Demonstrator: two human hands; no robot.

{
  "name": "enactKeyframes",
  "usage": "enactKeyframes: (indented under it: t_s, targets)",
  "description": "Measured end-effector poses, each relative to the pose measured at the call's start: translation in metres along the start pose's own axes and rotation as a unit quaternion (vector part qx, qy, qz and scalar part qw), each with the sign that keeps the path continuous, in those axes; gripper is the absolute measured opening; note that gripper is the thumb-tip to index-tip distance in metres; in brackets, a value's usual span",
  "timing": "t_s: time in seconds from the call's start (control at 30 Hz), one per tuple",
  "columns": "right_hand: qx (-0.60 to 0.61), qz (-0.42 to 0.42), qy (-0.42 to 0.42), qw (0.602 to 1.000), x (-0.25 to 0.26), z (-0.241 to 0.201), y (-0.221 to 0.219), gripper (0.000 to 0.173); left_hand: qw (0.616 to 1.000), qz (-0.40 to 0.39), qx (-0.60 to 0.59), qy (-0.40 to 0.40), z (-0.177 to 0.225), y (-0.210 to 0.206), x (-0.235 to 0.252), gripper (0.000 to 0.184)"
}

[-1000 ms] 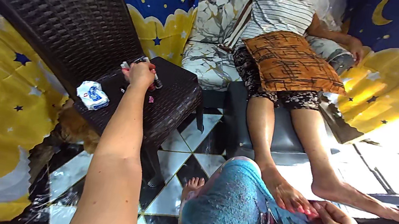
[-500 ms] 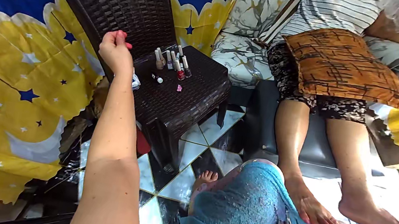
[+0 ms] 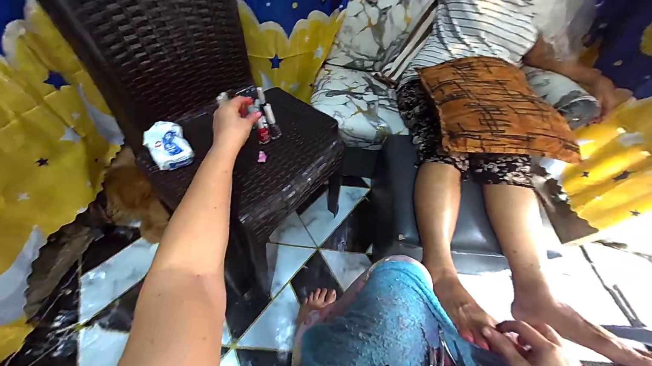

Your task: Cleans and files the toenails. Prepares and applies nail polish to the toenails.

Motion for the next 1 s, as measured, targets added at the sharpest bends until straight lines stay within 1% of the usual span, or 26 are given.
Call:
enactKeyframes:
  t_s: [0.07,0.17,0.23,0.3,0.33,0.4,0.47,0.53,0.6,0.7,0.77,0.83,0.87,0.9,0.93,0.97,1.0]
  targets:
    - [-0.026,0.012,-0.007,1.000,-0.005,-0.005,0.002,0.031,1.000,0.000,0.014,0.016,0.001,-0.016,-0.001,0.037]
    - [-0.111,-0.006,-0.011,0.994,-0.014,-0.022,-0.002,0.035,0.997,0.036,0.040,0.047,0.001,-0.015,-0.003,0.030]
    - [-0.161,-0.035,-0.012,0.986,-0.021,-0.031,-0.014,0.042,0.995,0.056,0.050,0.071,-0.002,-0.010,-0.006,0.030]
    - [-0.215,-0.074,-0.020,0.974,-0.026,-0.032,-0.029,0.056,0.992,0.074,0.056,0.089,-0.003,0.000,-0.009,0.029]
    - [-0.242,-0.078,-0.013,0.967,-0.028,-0.032,-0.035,0.060,0.991,0.085,0.054,0.092,-0.003,0.006,-0.011,0.029]
    - [-0.290,-0.089,0.001,0.953,-0.030,-0.030,-0.046,0.054,0.990,0.100,0.035,0.091,0.002,0.018,-0.013,0.030]
    - [-0.317,-0.108,0.003,0.942,-0.029,-0.025,-0.052,0.052,0.991,0.095,-0.023,0.089,0.014,0.023,-0.019,0.032]
    - [-0.311,-0.141,0.014,0.940,-0.026,-0.023,-0.051,0.043,0.987,0.062,-0.118,0.086,0.035,0.018,-0.034,0.034]
    - [-0.305,-0.185,0.029,0.934,-0.025,-0.024,-0.049,0.033,0.975,0.004,-0.208,0.078,0.069,0.008,-0.060,0.035]
    - [-0.326,-0.211,0.074,0.919,-0.023,-0.030,-0.044,0.027,0.948,-0.089,-0.304,0.038,0.131,-0.010,-0.115,0.023]
    - [-0.332,-0.241,0.076,0.909,-0.025,-0.034,-0.038,0.027,0.922,-0.151,-0.358,0.003,0.170,-0.020,-0.156,0.015]
    - [-0.295,-0.259,0.068,0.917,-0.023,-0.049,-0.021,0.025,0.893,-0.200,-0.403,-0.005,0.203,-0.029,-0.195,0.010]
    - [-0.244,-0.247,0.073,0.935,-0.020,-0.062,-0.006,0.024,0.881,-0.219,-0.419,-0.007,0.218,-0.033,-0.214,0.009]
    - [-0.167,-0.194,0.095,0.962,-0.015,-0.078,0.013,0.027,0.870,-0.238,-0.431,-0.012,0.232,-0.036,-0.232,0.009]
    - [-0.061,-0.094,0.128,0.986,-0.010,-0.092,0.035,0.036,0.859,-0.254,-0.445,-0.019,0.247,-0.039,-0.248,0.009]
    - [0.065,-0.004,0.134,0.989,-0.008,-0.100,0.054,0.041,0.846,-0.268,-0.460,-0.027,0.261,-0.042,-0.264,0.008]
    - [0.187,0.034,0.121,0.974,-0.009,-0.105,0.065,0.044,0.834,-0.279,-0.476,-0.034,0.275,-0.045,-0.278,0.008]
Point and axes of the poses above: each hand's wrist, its own x-axis towards the middle knuckle, its own y-axis out of the back of the hand, z = x × y, the point moved 10 cm from there along x, towards the middle knuckle, and after that the axes turned 13 degrees about z, right-handed, at the moved point
